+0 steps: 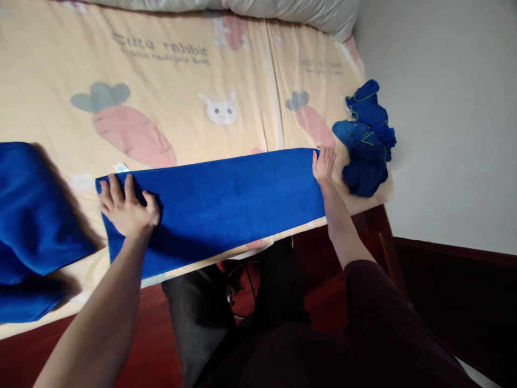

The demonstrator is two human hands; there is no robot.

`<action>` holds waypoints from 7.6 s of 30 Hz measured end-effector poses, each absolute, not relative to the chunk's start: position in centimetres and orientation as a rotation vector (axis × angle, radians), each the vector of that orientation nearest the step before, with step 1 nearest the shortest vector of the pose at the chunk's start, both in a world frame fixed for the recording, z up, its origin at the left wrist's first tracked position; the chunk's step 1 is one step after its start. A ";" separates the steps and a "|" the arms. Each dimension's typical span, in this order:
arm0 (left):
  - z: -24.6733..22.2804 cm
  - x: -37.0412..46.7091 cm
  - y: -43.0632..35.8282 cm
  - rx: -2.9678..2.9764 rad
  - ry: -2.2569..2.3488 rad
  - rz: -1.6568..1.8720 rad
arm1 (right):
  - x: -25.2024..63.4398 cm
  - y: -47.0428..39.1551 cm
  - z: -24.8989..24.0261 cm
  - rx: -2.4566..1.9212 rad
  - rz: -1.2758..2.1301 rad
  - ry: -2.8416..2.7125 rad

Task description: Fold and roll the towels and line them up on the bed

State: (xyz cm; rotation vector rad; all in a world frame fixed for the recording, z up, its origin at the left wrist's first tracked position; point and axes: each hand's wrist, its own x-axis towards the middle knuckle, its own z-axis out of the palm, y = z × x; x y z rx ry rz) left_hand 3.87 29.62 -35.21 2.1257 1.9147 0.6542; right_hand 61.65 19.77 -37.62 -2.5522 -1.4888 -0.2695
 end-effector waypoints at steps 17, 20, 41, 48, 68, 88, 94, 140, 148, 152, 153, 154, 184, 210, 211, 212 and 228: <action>-35.7 3.6 29.8 2.147 1.882 0.683 | 60.9 18.8 -36.5 -2.315 -0.214 -1.538; -35.9 3.5 29.8 2.147 1.888 0.677 | 60.8 18.7 -36.6 -2.356 -0.252 -1.470; -36.2 3.8 29.8 2.208 1.906 0.695 | 61.8 18.2 -37.8 -2.198 -0.114 -1.453; -36.1 3.8 29.8 2.212 1.918 0.683 | 61.5 18.2 -37.0 -2.225 -0.019 -1.508; -35.5 4.2 29.6 2.198 1.919 0.628 | 60.9 19.6 -35.4 -2.393 -0.048 -1.550; -35.3 3.8 30.1 2.112 1.839 0.671 | 57.7 18.3 -36.2 -2.604 0.019 -1.587; -34.4 2.9 25.3 2.090 1.768 0.543 | 53.0 17.1 -33.6 -2.447 0.017 -1.722; -32.0 2.6 -15.2 2.179 1.378 0.190 | 32.3 -21.5 -31.0 -2.457 0.053 -1.384; -32.1 4.2 -13.8 1.788 1.250 0.321 | 31.1 -19.8 -30.7 -2.465 0.018 -1.435; -32.4 5.9 -12.3 1.614 1.156 0.363 | 30.8 -19.2 -30.3 -2.482 0.024 -1.429; -32.6 6.6 -11.8 1.550 1.145 0.380 | 30.8 -19.1 -30.2 -2.487 0.025 -1.425; -32.7 7.5 -11.2 1.474 1.134 0.403 | 30.7 -19.0 -30.2 -2.491 0.026 -1.420; -33.6 21.8 0.2 -0.049 0.887 1.038 | 36.3 -10.8 -27.1 -2.259 0.307 -1.426; -33.8 23.8 4.3 -0.271 0.900 1.023 | 35.1 24.7 -28.9 -2.112 1.016 -2.542; -33.9 23.8 4.7 -0.303 0.918 1.020 | 35.2 25.8 -28.9 -2.110 0.997 -2.522; -33.9 23.8 5.0 -0.333 0.935 1.016 | 35.4 26.9 -28.9 -2.100 0.941 -2.499; -33.8 23.7 3.7 -0.351 1.002 1.007 | 35.9 32.8 -31.1 -2.016 0.533 -2.506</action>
